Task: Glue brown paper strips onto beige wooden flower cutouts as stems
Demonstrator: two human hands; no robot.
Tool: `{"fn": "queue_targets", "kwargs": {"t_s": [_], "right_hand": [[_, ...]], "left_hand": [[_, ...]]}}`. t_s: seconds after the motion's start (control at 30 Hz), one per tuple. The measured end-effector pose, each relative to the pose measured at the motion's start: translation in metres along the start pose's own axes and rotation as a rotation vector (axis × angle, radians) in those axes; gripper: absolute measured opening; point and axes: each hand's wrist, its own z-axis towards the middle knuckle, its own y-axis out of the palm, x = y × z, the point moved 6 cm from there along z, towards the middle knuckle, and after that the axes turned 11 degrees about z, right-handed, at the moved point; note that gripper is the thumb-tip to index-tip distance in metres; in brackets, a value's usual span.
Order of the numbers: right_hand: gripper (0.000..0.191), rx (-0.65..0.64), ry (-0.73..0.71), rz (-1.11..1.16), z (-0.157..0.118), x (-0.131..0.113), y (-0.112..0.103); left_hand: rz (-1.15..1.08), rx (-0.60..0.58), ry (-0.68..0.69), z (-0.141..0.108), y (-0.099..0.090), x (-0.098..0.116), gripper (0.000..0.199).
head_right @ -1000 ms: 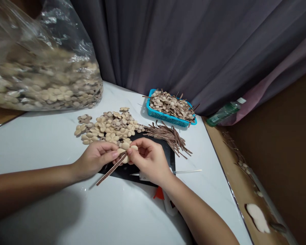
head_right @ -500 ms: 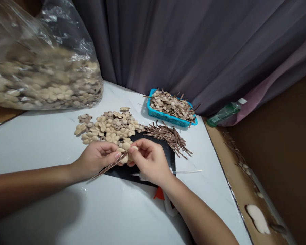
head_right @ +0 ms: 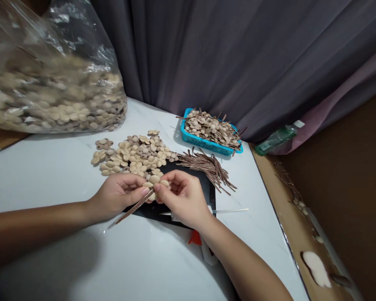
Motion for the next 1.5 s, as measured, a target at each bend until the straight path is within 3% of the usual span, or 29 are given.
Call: {"fn": "queue_targets", "kwargs": {"t_s": [0.23,0.53,0.77,0.83,0.93,1.03,1.13,1.4,1.5], "right_hand": [[0.027,0.008,-0.014,0.021,-0.002,-0.004,-0.002],[0.021,-0.007,-0.012,0.081,-0.001,-0.007,-0.004],[0.016,-0.038,0.007,0.164,0.001,0.000,-0.006],[0.016,-0.041,0.016,0.184,0.002,0.001,-0.007],[0.016,-0.042,0.029,0.210,0.002,0.002,-0.006],[0.017,-0.066,0.086,0.244,0.002,0.005,-0.003],[0.018,-0.114,0.156,0.265,0.001,0.008,0.002],[0.024,-0.121,0.130,0.108,0.002,0.007,0.002],[0.025,-0.054,-0.074,-0.156,0.003,-0.004,-0.007]], "left_hand": [[-0.020,0.012,0.079,-0.001,-0.004,0.002,0.023],[-0.034,0.218,-0.007,0.009,-0.013,-0.003,0.017],[-0.009,0.200,0.042,0.007,-0.012,-0.003,0.016],[-0.008,0.220,0.092,0.006,-0.013,-0.005,0.014],[0.026,0.264,0.276,0.004,-0.015,0.000,0.018],[0.182,0.283,0.504,0.000,-0.015,0.011,0.033],[0.362,0.251,0.648,-0.005,-0.013,0.023,0.028],[0.454,0.238,0.684,-0.008,-0.013,0.026,0.017],[0.420,0.239,0.625,-0.006,-0.014,0.021,0.014]]}}
